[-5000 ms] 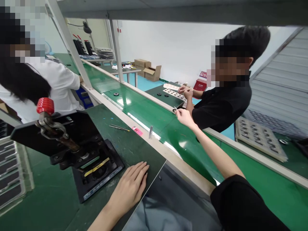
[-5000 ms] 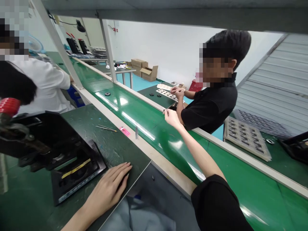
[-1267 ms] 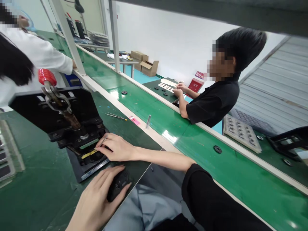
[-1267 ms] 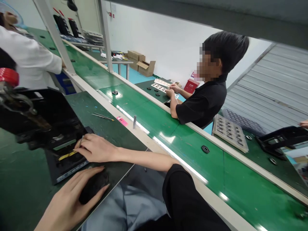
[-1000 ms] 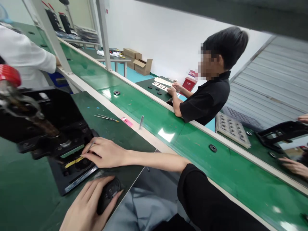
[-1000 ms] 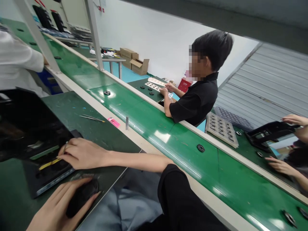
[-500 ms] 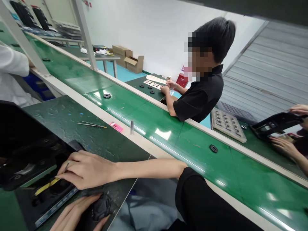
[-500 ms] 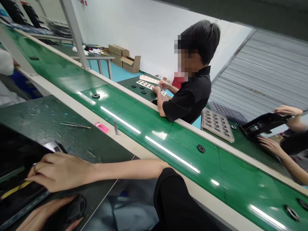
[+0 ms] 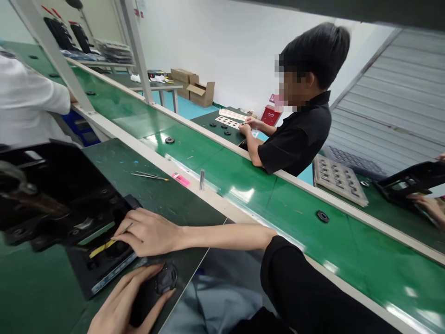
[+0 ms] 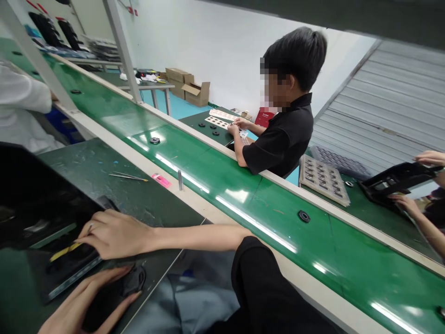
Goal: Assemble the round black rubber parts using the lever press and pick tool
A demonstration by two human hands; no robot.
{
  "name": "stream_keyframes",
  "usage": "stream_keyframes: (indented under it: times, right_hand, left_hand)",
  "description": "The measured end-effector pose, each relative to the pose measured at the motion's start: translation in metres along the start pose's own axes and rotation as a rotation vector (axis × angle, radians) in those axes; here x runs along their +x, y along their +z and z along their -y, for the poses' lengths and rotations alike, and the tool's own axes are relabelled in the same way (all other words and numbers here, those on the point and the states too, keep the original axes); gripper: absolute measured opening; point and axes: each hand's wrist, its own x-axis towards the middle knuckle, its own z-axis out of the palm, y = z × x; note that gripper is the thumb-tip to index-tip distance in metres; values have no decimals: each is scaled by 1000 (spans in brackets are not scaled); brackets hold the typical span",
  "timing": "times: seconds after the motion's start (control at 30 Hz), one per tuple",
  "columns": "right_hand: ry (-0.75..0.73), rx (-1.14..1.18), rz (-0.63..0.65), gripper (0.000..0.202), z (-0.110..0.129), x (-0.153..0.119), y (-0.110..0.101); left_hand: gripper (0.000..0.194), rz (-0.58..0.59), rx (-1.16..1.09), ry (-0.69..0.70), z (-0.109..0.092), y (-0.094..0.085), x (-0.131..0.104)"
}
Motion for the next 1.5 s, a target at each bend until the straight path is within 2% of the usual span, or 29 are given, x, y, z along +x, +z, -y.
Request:
stream_keyframes:
  times: [0.1,0.23,0.3,0.37,0.47,0.57,0.63,0.8,1.17,1.33,1.5]
  right_hand:
    - [62,160,-136,21,6,-7,-7]
    - [299,473,-463,23,9,-26,-11]
    - [403,623,-533,29,5,-41,-10]
    - [502,712,-476,36,4,-60,-15]
    - [590,768,-249,41,16,-95,-33]
    - [611,737,-53,39,36,-120,-51]
    - [581,679,17,36,45,-124,-56]
    - [458,572,22,32,47,-118,-50]
    - [375,518,15,38,46,-115,-51]
    - [345,528,4,23,46,-116,-46]
    - [319,447,13,18,47,-112,-43]
  left_hand:
    - [38,21,8,-10,-16,-7,5]
    - [44,107,-66,-107,-32,-12,2]
    - [53,132,-90,-132,-32,-11,-1]
    - [61,143,-111,-152,-30,-10,-3]
    - [66,123,-121,-173,-30,-8,-5]
    - [66,103,-134,-163,-31,-6,-5]
    - [64,103,-134,-158,-31,-5,-5]
    - [65,89,-104,-170,-30,-5,-5]
    - [64,88,-114,-183,-33,-5,-6]
    - [58,74,-63,-155,-29,-5,-5]
    - [49,17,16,-104,-24,-5,-3]
